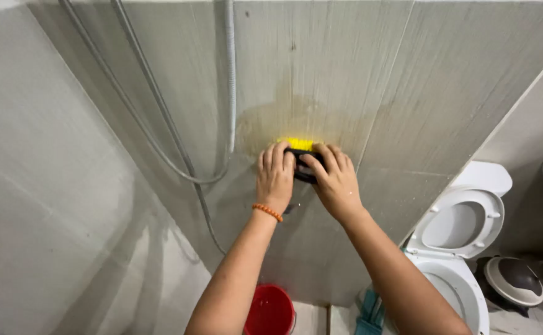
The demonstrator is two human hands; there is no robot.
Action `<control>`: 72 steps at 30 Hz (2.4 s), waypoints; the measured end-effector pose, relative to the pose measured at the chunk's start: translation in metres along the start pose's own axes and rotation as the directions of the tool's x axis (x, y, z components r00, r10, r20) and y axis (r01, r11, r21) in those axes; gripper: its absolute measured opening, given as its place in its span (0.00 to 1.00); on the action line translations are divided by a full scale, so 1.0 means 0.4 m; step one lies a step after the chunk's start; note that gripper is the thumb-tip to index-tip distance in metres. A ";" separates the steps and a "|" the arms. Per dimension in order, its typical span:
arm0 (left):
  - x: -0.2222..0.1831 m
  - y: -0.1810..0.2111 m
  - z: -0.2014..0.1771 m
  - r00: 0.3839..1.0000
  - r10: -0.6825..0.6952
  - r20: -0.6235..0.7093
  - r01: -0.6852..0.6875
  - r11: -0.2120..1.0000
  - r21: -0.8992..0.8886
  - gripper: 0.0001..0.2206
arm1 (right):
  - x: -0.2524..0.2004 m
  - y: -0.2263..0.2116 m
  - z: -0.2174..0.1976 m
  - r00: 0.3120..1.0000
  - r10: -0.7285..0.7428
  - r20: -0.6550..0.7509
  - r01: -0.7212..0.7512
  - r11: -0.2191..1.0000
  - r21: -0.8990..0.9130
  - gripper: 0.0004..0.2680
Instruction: Scrubbing the wall and faucet in a bathroom using a brush and water.
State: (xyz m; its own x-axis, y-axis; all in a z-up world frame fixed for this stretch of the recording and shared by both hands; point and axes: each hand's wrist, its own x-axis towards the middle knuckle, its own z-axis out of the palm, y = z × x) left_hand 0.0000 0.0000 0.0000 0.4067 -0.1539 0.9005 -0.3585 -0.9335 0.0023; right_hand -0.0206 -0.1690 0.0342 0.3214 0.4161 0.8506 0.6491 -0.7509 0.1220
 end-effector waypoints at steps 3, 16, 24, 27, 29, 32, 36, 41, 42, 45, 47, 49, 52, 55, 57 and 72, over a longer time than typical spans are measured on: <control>-0.005 -0.011 -0.008 0.999 0.011 0.043 -0.009 0.999 -0.034 0.05 | -0.004 -0.004 0.017 1.000 0.009 -0.002 -0.009 0.997 -0.071 0.22; 0.178 0.000 -0.043 0.973 0.133 -0.188 -0.173 0.961 -0.214 0.10 | 0.145 0.009 -0.088 0.985 0.023 -0.170 -0.046 0.990 -0.130 0.23; 0.166 -0.106 -0.046 0.974 0.146 -0.176 -0.180 0.963 -0.202 0.10 | 0.188 -0.040 -0.021 0.970 0.075 -0.229 -0.095 0.992 -0.080 0.24; 0.105 -0.128 -0.060 0.990 0.085 -0.113 -0.108 0.968 -0.226 0.09 | 0.166 -0.061 0.020 0.980 0.064 -0.190 -0.077 0.995 -0.059 0.23; 0.048 -0.134 -0.030 0.996 0.054 -0.066 -0.068 0.974 -0.218 0.10 | 0.137 -0.067 0.036 0.989 0.060 -0.137 -0.068 0.996 -0.050 0.24; -0.006 -0.127 -0.001 1.000 -0.002 -0.002 0.001 0.979 -0.206 0.09 | 0.097 -0.065 0.046 0.998 0.051 -0.047 -0.053 0.998 -0.031 0.25; 0.009 -0.083 -0.020 1.000 0.026 -0.015 -0.029 0.974 -0.224 0.07 | 0.080 -0.042 0.022 0.998 0.068 -0.003 -0.068 0.998 -0.011 0.24; 0.141 -0.060 -0.047 0.998 0.054 -0.023 -0.057 0.981 -0.188 0.08 | 0.173 -0.006 -0.060 0.995 0.071 -0.074 -0.073 0.997 -0.025 0.24; 0.174 -0.059 -0.052 0.996 0.072 -0.044 -0.078 0.986 -0.150 0.09 | 0.201 0.000 -0.082 0.994 0.062 -0.092 -0.066 0.997 -0.045 0.24; 0.279 -0.061 -0.142 0.994 0.073 -0.081 -0.085 0.984 -0.157 0.11 | 0.279 -0.007 -0.117 0.984 0.062 -0.166 -0.075 0.995 -0.073 0.24; 0.304 -0.080 -0.167 0.991 0.094 -0.095 -0.110 0.978 -0.179 0.15 | 0.303 -0.010 -0.106 0.981 0.066 -0.182 -0.079 0.995 -0.061 0.24; 0.297 -0.097 -0.170 0.987 0.113 -0.111 -0.133 0.971 -0.198 0.18 | 0.308 -0.016 -0.088 0.978 0.067 -0.197 -0.078 0.996 -0.047 0.23; 0.221 -0.114 -0.138 0.992 0.078 -0.103 -0.091 0.988 -0.124 0.21 | 0.272 -0.032 -0.053 0.986 0.072 -0.152 -0.072 0.997 0.010 0.23; 0.133 -0.106 -0.099 0.999 -0.018 -0.041 0.013 0.993 -0.121 0.23 | 0.212 -0.033 -0.027 0.995 0.051 -0.086 -0.048 0.998 0.037 0.23; 0.084 -0.086 -0.080 0.991 -0.118 0.067 0.128 0.975 -0.182 0.22 | 0.164 -0.025 -0.014 1.000 0.018 0.004 -0.018 0.999 0.045 0.23; 0.378 0.052 -0.239 0.996 -0.022 -0.085 0.023 1.000 0.011 0.15 | 0.327 0.067 -0.177 0.981 0.040 -0.192 -0.033 0.999 0.039 0.24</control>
State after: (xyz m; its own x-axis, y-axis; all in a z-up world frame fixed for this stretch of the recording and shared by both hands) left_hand -0.0264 -0.0116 0.1779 0.3416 -0.1051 0.9340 -0.3398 -0.9403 0.0185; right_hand -0.0099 -0.1712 0.1851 0.2089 0.2793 0.9372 0.6642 -0.7439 0.0737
